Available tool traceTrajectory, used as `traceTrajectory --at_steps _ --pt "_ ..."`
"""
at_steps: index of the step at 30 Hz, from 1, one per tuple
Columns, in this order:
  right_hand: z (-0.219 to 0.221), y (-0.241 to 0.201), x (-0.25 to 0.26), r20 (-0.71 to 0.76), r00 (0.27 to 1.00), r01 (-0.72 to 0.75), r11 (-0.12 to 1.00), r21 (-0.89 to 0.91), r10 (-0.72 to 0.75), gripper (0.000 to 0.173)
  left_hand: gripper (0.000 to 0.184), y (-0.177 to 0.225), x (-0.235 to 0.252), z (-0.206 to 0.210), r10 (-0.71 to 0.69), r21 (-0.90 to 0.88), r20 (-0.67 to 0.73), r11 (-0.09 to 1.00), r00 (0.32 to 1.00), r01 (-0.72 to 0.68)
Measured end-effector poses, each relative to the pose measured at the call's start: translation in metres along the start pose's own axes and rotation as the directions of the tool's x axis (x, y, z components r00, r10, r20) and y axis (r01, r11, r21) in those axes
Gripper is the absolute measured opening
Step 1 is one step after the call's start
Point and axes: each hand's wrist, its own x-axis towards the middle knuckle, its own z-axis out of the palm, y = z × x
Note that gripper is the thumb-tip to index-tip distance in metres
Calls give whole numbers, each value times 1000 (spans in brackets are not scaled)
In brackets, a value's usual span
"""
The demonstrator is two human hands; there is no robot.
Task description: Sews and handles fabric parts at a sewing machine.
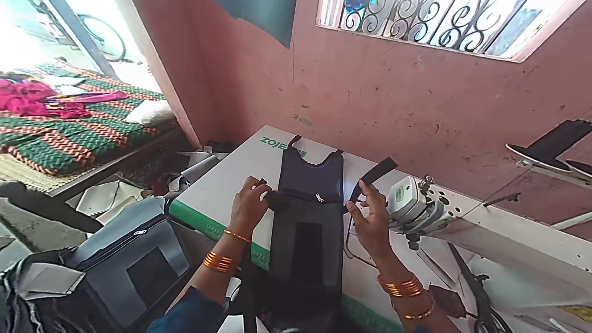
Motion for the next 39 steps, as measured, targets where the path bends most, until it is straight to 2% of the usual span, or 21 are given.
traceTrajectory --at_steps 2,3,5,7,8,9,10,12,14,15,16,18,19,21,23,27,30,33,35,37,39 --pt "-6 -7 7 -61 997 40 995 -96 -46 54 20 45 13 -1 141 -87 -170 984 975 -158" --pt "-10 -11 11 -83 995 43 989 -145 -55 54 21 75 14 0 181 -127 -131 972 975 -198" --pt "-16 -21 20 -105 993 36 975 -218 -60 53 21 129 7 12 176 -173 239 975 955 -137" --pt "-12 -31 34 -56 993 84 964 -252 -101 48 25 158 3 46 91 -71 603 996 792 -60" --pt "-6 -36 40 33 991 135 961 -241 -131 44 25 162 -2 66 65 -62 661 998 748 -32" --pt "4 -41 43 184 973 181 961 -211 -143 41 26 163 -13 81 58 -110 651 994 757 19" --pt "17 -45 44 399 910 189 967 -170 -108 40 28 161 -26 90 53 -215 593 972 804 94" --pt "51 -53 45 796 606 140 984 -111 3 43 33 155 -53 97 47 -451 497 867 867 211" --pt "87 -54 39 963 258 160 979 -123 79 49 34 141 -70 89 208 -363 473 931 856 -26" --pt "96 -56 37 984 162 171 980 -104 76 52 29 135 -76 81 293 -276 411 943 863 -188" --pt "95 -60 37 988 149 143 988 -64 42 52 23 127 -83 73 392 -187 351 919 850 -347" --pt "67 -66 32 963 260 27 997 68 -73 49 27 109 -99 46 522 -171 347 852 780 -494" --pt "48 -68 28 935 336 -7 992 125 -115 47 47 102 -102 24 475 -175 498 874 726 -452" --pt "12 -65 8 840 509 -28 972 233 -187 44 76 95 -94 -6 235 -51 820 939 522 -341" --pt "-10 -55 -18 704 655 29 940 339 -274 42 74 90 -75 0 167 -34 873 958 458 -285" --pt "-23 -49 -54 525 793 121 925 361 -309 40 61 87 1 55 91 15 804 985 587 -173" --pt "-28 -49 -68 416 865 183 948 259 -281 34 44 100 56 99 -49 37 573 999 818 34" --pt "-45 -45 -64 146 980 107 976 187 -135 39 35 151 64 82 90 -378 250 926 964 12" --pt "-52 -36 -59 36 999 7 936 352 -21 60 22 189 33 53 218 -666 60 736 974 -124" --pt "-49 -37 -50 197 980 -113 744 658 -26 70 15 217 7 21 336 -817 -93 513 937 -265" --pt "-44 -50 -55 475 875 -383 467 797 -92 44 14 220 -6 -6 389 -805 -242 431 889 -408"
